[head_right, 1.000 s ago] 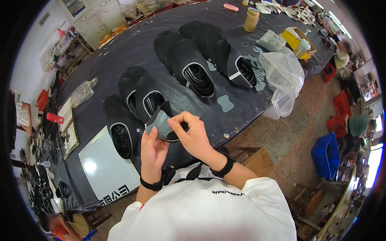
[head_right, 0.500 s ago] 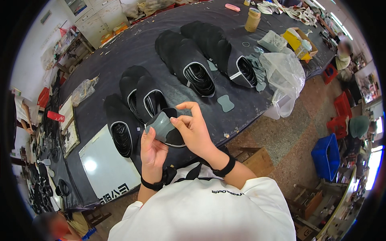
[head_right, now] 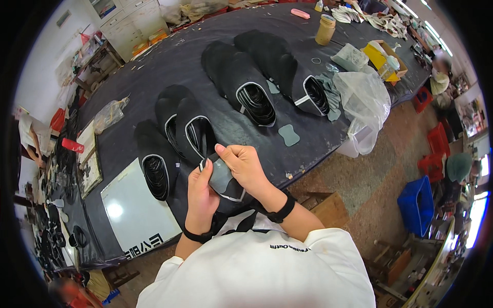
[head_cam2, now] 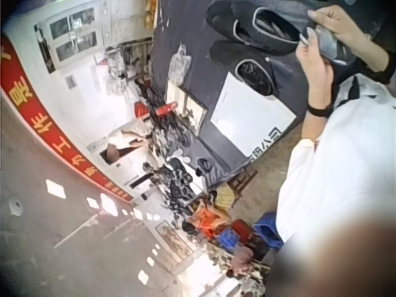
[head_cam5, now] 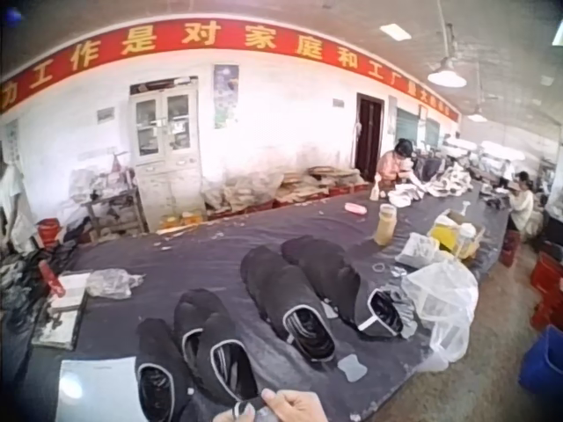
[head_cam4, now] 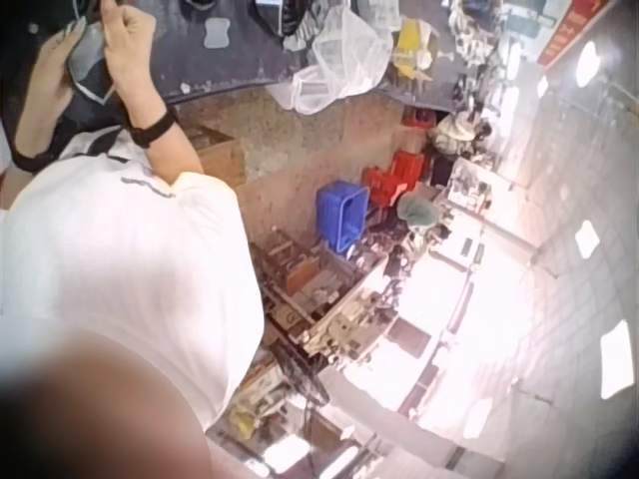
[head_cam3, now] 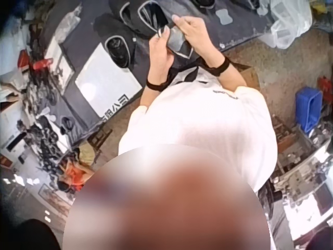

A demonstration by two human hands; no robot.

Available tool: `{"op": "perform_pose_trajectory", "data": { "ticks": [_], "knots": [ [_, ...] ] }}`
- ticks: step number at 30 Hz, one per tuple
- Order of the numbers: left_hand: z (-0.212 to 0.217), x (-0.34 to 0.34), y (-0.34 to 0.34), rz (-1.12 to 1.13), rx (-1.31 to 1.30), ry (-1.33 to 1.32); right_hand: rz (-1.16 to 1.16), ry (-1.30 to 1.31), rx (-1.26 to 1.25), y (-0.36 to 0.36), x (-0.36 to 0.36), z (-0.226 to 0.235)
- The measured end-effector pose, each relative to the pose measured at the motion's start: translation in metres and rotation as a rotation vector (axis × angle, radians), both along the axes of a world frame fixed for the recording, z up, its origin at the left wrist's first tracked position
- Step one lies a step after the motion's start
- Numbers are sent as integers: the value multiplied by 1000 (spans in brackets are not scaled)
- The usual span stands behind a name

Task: The recorder is attaching and adjusting components, likely stickers or labels, onto shoe uppers at a workstation in a shoe factory.

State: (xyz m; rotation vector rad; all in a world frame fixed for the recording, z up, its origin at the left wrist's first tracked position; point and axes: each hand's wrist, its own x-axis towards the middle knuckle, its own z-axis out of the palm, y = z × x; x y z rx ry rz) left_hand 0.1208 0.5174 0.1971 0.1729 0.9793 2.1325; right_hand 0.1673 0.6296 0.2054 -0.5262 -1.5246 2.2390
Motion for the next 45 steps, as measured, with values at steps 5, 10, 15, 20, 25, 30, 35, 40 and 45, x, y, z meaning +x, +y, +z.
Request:
{"op": "perform_pose_trajectory", "data": {
  "ticks": [5, 10, 15, 20, 25, 30, 35, 40, 45],
  "knots": [
    [-10, -7, 4, -9, -14, -258, 0, -7, 107, -7, 1, -5],
    [-11, -3, 7, -25, 27, -124, -133, -27, 88, 0, -2, -9],
    [-14, 6, 24, 206, -339, 346, -126, -102, 102, 5, 3, -9],
    [-11, 3, 40, 90, -183, 90, -22, 29, -104, 23, 6, -18],
    [-6, 1, 65, 4, -226, -54, 141, 61, 20, 65, 20, -29],
    [0, -6, 100, -127, -304, 757, -124, -61, 142, 101, 27, -57],
    [-22, -18, 151, -193, -925, 1483, -146, -416, 412, 154, 43, -113],
    [-88, -22, 214, -537, -1215, 1562, -112, -744, 996, 184, 65, -157],
    [-133, -8, 248, -328, -1349, 1699, 61, -732, 1300, 213, 75, -168]
  ]
}}
